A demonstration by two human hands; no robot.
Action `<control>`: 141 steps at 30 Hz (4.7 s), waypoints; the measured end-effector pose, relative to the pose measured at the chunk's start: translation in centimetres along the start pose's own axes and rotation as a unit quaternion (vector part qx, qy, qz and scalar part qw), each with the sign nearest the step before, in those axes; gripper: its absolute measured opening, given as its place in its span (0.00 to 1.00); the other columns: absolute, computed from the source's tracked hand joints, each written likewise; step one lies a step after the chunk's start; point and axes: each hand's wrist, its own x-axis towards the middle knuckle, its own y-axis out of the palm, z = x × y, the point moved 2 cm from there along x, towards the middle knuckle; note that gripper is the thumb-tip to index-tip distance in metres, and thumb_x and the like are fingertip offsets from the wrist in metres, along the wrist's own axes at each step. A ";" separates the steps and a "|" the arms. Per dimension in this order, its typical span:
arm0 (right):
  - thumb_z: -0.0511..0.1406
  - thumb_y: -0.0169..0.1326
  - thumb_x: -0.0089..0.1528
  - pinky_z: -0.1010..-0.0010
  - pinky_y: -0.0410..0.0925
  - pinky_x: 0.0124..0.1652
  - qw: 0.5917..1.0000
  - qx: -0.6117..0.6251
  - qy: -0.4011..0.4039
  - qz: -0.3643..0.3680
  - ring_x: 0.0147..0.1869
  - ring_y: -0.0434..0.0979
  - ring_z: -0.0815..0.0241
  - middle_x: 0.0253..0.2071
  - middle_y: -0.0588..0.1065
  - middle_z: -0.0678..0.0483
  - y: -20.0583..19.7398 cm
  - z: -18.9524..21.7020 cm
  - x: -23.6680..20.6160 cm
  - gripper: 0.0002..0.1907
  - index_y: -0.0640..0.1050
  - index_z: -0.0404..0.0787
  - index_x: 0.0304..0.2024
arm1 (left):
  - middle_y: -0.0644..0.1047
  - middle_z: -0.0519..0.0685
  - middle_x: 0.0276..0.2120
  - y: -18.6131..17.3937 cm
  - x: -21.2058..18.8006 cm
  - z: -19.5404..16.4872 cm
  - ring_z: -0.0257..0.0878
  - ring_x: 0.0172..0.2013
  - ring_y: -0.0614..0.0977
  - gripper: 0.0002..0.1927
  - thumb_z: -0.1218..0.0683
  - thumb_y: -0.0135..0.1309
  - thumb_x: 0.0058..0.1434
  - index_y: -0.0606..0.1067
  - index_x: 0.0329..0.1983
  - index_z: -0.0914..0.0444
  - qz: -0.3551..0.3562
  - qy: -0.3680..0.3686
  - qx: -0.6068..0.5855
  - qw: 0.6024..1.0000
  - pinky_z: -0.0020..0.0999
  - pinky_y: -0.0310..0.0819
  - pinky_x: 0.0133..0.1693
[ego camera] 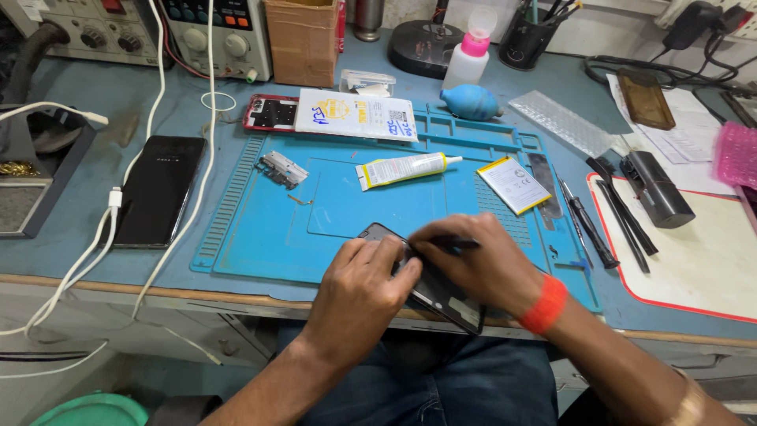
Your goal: The person works on a disassembled smartphone at a repair bench, peeling old adhesive and a protective layer from the phone frame and midplate by hand. They then hold the frame steady and use a black pry tool to scrape and press along the frame edges, working around the housing.
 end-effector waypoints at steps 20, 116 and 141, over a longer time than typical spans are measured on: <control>0.34 0.59 0.58 0.68 0.76 0.43 0.999 0.003 -0.041 0.020 0.42 0.87 0.52 0.36 0.84 0.47 0.8 0.1 4.2 0.08 0.84 0.38 0.38 | 0.72 0.48 0.35 0.1 -0.4 0.5 0.44 0.39 0.77 0.13 0.58 0.58 0.52 0.80 0.42 0.61 -0.031 0.025 -0.040 0.998 0.40 0.73 0.44; 0.34 0.62 0.58 0.74 0.79 0.40 0.990 0.088 0.109 0.004 0.38 0.87 0.68 0.35 0.88 0.54 -1.2 -2.4 -4.5 0.10 0.87 0.40 0.41 | 0.75 0.51 0.43 -0.3 -2.4 0.6 0.48 0.49 0.81 0.12 0.63 0.58 0.55 0.75 0.43 0.64 0.021 0.043 -0.239 0.970 0.39 0.79 0.48; 0.32 0.62 0.59 0.76 0.78 0.40 0.992 0.113 0.058 -0.007 0.38 0.86 0.68 0.37 0.87 0.54 -0.7 -2.7 -4.9 0.10 0.86 0.38 0.43 | 0.75 0.51 0.43 -0.8 -2.0 0.3 0.48 0.48 0.81 0.12 0.64 0.57 0.55 0.74 0.43 0.65 0.033 0.032 -0.255 0.966 0.39 0.79 0.47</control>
